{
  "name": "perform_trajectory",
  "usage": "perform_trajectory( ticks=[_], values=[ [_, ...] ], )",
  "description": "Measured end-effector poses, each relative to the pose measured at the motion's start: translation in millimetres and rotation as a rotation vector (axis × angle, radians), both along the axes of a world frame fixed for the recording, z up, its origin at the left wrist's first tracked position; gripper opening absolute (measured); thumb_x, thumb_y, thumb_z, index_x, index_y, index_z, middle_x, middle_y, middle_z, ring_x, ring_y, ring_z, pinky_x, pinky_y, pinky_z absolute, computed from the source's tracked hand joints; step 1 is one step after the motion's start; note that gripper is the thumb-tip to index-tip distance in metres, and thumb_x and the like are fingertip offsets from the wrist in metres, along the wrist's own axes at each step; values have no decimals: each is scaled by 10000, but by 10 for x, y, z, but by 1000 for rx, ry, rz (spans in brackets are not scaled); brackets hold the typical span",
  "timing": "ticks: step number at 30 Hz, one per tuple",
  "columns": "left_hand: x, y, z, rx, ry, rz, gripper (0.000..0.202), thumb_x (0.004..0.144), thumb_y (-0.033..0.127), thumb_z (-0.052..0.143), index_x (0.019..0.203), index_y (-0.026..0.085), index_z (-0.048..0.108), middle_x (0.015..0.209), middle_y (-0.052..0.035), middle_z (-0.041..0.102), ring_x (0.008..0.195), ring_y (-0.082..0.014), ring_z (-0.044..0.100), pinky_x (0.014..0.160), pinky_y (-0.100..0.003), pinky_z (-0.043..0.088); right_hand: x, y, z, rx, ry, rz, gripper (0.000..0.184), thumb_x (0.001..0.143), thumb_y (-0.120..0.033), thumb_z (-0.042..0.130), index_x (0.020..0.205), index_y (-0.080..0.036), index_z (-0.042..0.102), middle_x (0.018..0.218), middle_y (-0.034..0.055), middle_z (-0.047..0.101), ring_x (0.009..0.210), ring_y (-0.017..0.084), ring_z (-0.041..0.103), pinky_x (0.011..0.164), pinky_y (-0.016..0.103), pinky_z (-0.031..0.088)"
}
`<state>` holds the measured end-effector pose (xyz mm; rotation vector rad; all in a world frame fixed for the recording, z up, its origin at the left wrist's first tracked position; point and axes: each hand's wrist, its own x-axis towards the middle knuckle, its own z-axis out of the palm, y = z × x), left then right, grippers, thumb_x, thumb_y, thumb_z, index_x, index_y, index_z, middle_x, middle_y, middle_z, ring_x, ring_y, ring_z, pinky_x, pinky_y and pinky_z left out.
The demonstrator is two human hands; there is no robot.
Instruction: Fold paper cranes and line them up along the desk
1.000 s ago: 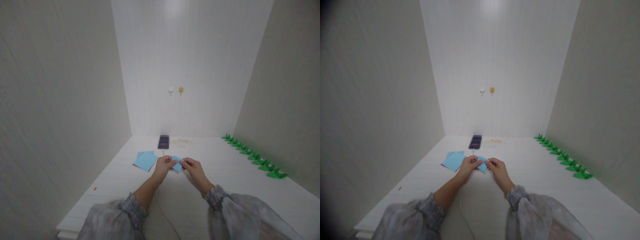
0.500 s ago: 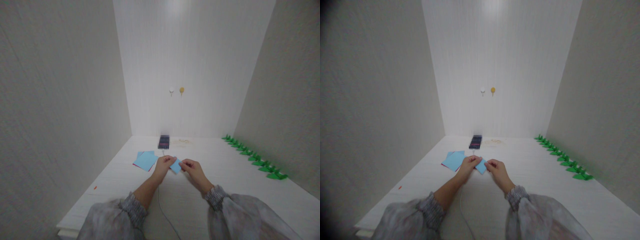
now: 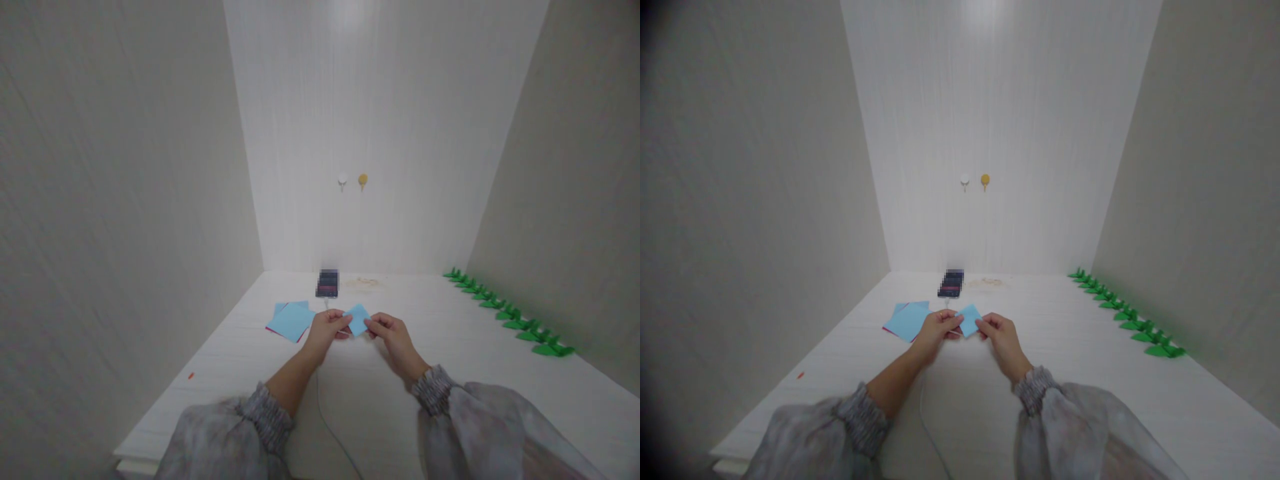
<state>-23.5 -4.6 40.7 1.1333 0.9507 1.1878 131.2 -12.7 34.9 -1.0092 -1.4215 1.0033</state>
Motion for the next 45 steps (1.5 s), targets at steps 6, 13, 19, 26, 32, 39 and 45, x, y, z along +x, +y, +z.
perform_trajectory(
  ticks=[6,13,19,26,32,39,45],
  values=[
    [-4,27,-9,11,0,61,334,478,382,708,608,107,570,525,-3,570,479,-84,498,516,-213,391,-19,-11,9,-52,28,100,234,644,-370,587,571,-150,551,507,-18,502,496,102,429,515,229,336],
    [42,19,-110,70,165,-109,292,472,346,708,570,107,572,467,11,534,439,-73,455,473,-204,350,-36,-12,0,-54,-60,83,207,649,-351,586,629,-146,573,551,-15,510,503,98,426,474,211,320],
    [55,24,-103,62,87,-99,302,519,372,670,622,100,586,511,-2,549,477,-80,474,523,-220,374,-13,52,-78,-3,-157,38,229,685,-371,545,648,-146,571,565,-9,508,523,103,432,487,217,338],
    [52,40,-110,76,189,-78,244,542,344,625,568,114,548,472,21,498,453,-73,428,482,-212,332,-46,27,-64,-10,-228,95,203,703,-332,503,624,-147,531,536,-22,472,506,97,410,468,209,327],
    [58,46,-143,102,272,-58,218,580,342,584,571,133,521,445,34,460,436,-72,405,454,-206,309,-38,-6,-28,68,-340,117,223,738,-285,441,591,-146,536,539,-17,463,536,102,406,485,206,318],
    [53,78,-157,80,194,-15,233,580,359,573,563,154,465,448,53,415,410,-62,364,413,-195,266,11,29,-52,64,-274,58,210,715,-246,428,534,-163,495,481,-31,445,491,102,404,477,209,308],
    [-74,163,-187,48,210,133,247,600,377,569,568,156,463,430,66,375,403,-64,341,415,-194,259,52,57,-34,40,-152,-39,227,718,-274,433,515,-176,464,480,-25,443,477,107,404,481,222,312]
  ],
)
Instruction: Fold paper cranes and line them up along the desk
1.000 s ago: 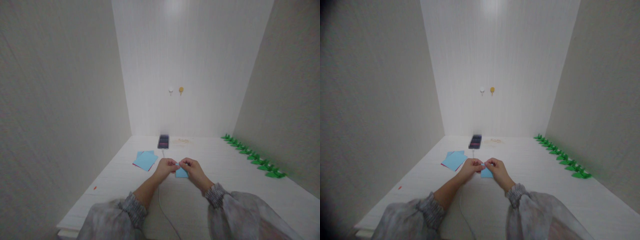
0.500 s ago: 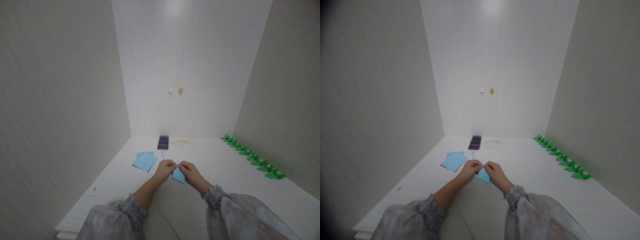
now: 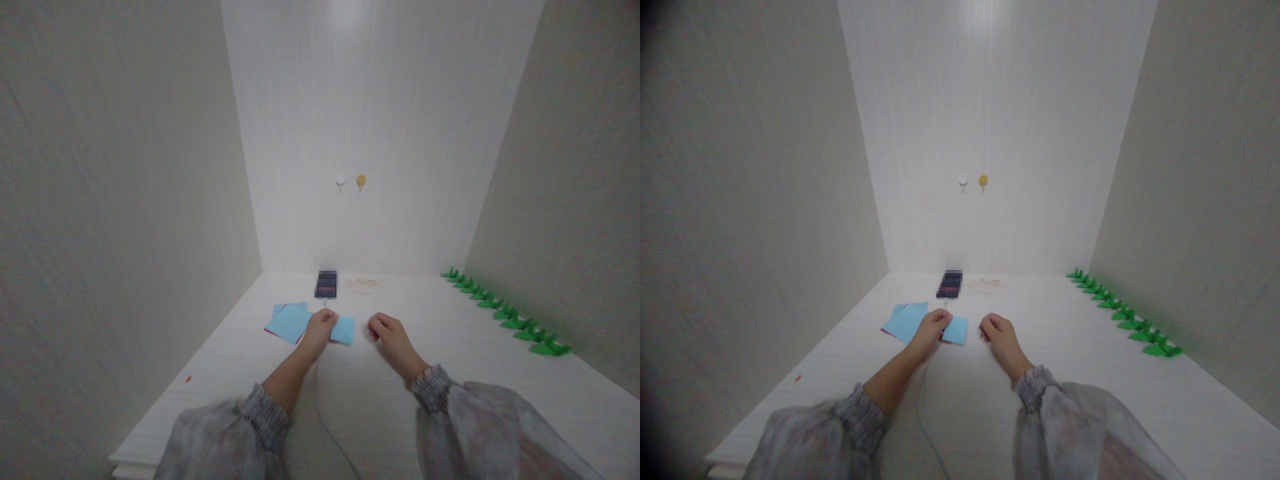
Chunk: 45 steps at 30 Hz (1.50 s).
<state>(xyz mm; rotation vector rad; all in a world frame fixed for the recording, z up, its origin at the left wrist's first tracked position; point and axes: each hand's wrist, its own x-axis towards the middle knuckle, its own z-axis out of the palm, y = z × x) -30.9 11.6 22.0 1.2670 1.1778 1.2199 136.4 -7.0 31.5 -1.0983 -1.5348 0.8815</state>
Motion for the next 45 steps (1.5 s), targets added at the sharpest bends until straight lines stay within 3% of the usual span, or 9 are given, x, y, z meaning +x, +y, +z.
perform_trajectory(
  ticks=[6,9,17,27,35,45],
  values=[
    [90,-100,53,53,64,-216,250,581,362,612,588,125,534,459,37,459,429,-64,375,443,-202,261,-77,-32,-46,-28,-15,158,248,695,-407,513,680,-161,538,568,-23,482,528,104,417,490,212,313],
    [129,-130,75,34,9,-206,265,548,352,648,619,118,547,474,31,488,429,-60,387,444,-197,269,-83,-27,-105,-72,-77,209,286,693,-431,518,613,-157,504,516,-40,431,485,87,368,454,203,272],
    [122,-153,106,-49,-88,-266,320,523,377,664,661,105,565,578,-16,561,517,-99,507,523,-233,400,-50,-5,-90,-44,-28,159,252,712,-394,502,627,-157,526,525,-30,464,501,96,404,489,218,318],
    [137,-134,34,-56,-57,-285,262,515,329,665,610,115,547,507,10,528,467,-84,471,478,-217,367,-63,0,-90,-59,4,154,177,681,-337,530,649,-163,534,516,-39,446,481,90,390,461,211,305],
    [141,-152,80,-52,-65,-275,223,550,316,627,615,111,567,504,15,517,474,-83,470,500,-222,382,-55,1,-82,-73,54,125,179,662,-339,539,627,-164,529,509,-40,452,478,92,400,453,212,314],
    [103,-106,45,-68,-43,-286,201,585,302,600,633,111,561,521,-22,588,467,-97,527,503,-218,382,-10,73,-130,-77,185,-9,179,635,-332,551,589,-166,501,505,-36,429,474,93,376,452,216,296]
  ],
)
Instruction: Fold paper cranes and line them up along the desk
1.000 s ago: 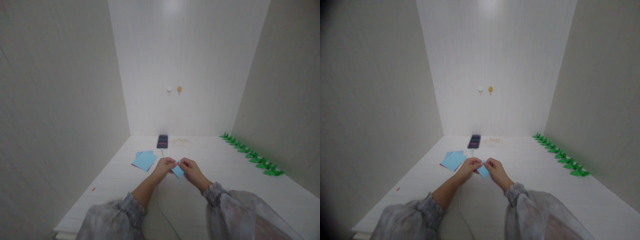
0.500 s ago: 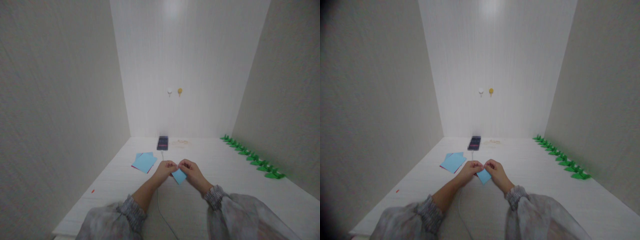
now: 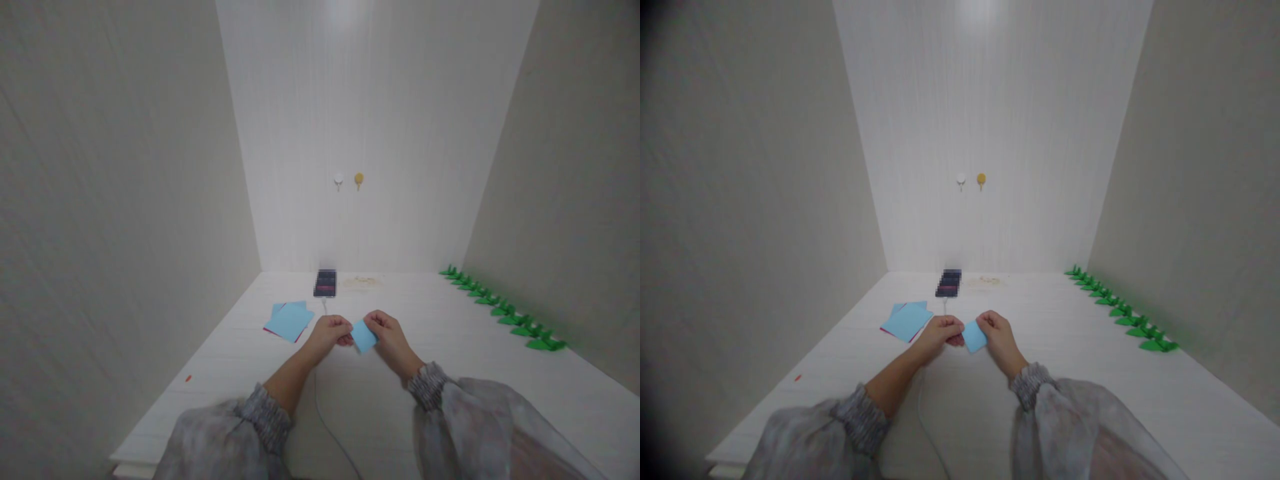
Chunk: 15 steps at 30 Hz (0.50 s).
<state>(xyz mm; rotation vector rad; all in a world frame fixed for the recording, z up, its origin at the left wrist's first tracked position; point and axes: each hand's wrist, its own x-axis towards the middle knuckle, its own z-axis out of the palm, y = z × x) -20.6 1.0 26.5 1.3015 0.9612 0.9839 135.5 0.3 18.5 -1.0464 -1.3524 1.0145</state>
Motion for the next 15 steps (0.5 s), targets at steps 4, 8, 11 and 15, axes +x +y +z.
perform_trajectory(
  ticks=[4,8,11,15],
  values=[
    [-23,25,-20,-3,-18,19,198,578,293,605,617,105,557,543,-30,596,462,-94,529,493,-215,388,29,56,-63,-2,14,-58,179,641,-333,541,586,-171,489,507,-38,410,471,94,358,450,218,281],
    [-36,22,3,5,-39,62,223,586,313,613,624,99,561,560,-33,595,475,-91,536,494,-209,392,36,71,-88,19,7,-45,188,661,-347,517,595,-177,472,511,-42,384,474,97,345,454,220,272],
    [-35,-1,30,9,-40,54,249,595,337,619,654,100,570,587,-35,602,508,-97,553,509,-207,398,20,51,-68,28,-22,-21,200,652,-359,521,584,-178,468,512,-41,385,481,102,347,461,223,275],
    [-33,-34,46,14,-59,-15,285,620,365,609,733,103,591,617,-40,615,559,-109,569,541,-214,410,-4,17,-30,35,-37,1,221,650,-378,528,584,-175,469,512,-39,390,493,103,353,475,223,282]
  ],
)
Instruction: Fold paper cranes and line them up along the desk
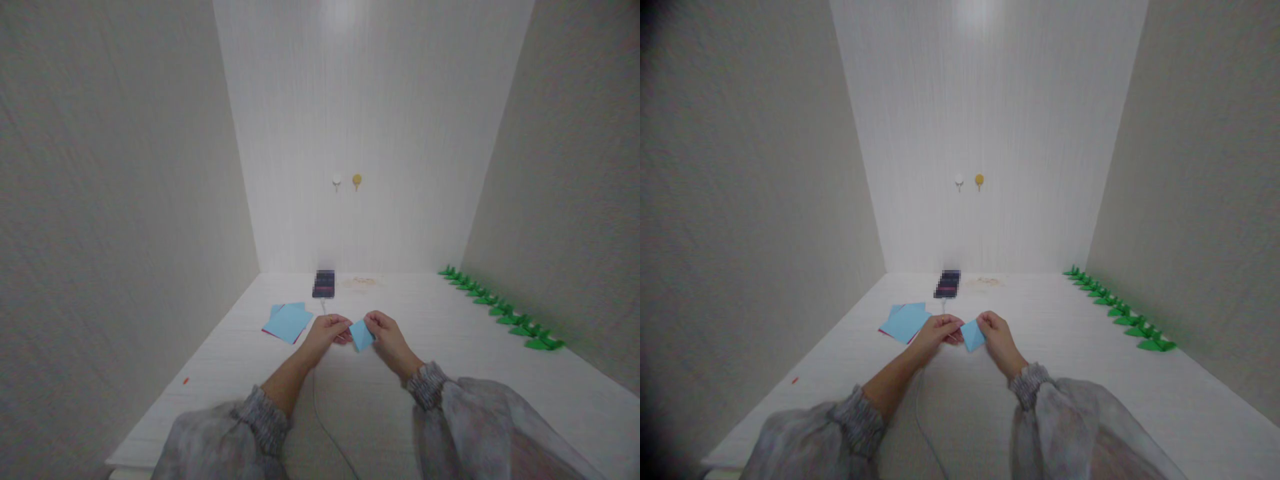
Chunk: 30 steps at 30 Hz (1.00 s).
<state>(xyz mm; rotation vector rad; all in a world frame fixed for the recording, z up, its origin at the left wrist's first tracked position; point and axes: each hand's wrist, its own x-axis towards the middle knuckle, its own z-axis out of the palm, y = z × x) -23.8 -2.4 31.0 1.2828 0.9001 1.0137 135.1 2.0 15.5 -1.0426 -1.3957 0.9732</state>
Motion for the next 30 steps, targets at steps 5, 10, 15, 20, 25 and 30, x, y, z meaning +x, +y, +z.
perform_trajectory(
  ticks=[5,10,15,20,25,30],
  values=[
    [-10,-31,4,36,-43,-60,308,618,354,630,785,98,594,648,-46,618,592,-120,574,555,-221,414,-9,-17,9,-49,56,52,237,642,-393,550,601,-168,488,511,-40,405,481,93,354,470,219,280],
    [-16,-56,19,18,-96,-106,323,592,318,661,823,103,593,671,-47,619,614,-129,577,573,-235,421,-7,-26,3,-110,175,131,216,630,-364,590,613,-164,510,525,-45,432,481,83,363,475,215,279],
    [-7,-61,23,-8,-136,-134,339,539,231,693,836,110,585,700,-32,603,603,-110,555,577,-240,429,-22,-70,38,-119,216,194,212,642,-355,603,644,-155,534,566,-30,481,509,84,402,493,217,302],
    [19,-63,35,7,-142,-109,342,498,174,695,791,132,525,595,25,558,488,-69,494,510,-209,394,-55,-101,77,-117,167,245,242,629,-378,620,678,-154,542,558,-29,492,494,84,415,477,214,311],
    [43,-73,46,27,-157,-180,363,521,189,682,816,155,474,577,39,550,477,-77,497,506,-217,388,-74,-94,74,-93,127,224,259,598,-362,652,655,-177,479,504,-67,434,432,61,364,421,193,268],
    [47,-95,80,32,-136,-143,293,508,193,681,747,130,523,560,30,549,475,-73,490,503,-204,373,-72,-126,109,-67,27,186,248,603,-370,646,620,-159,517,521,-46,465,464,71,393,436,201,301]
  ],
)
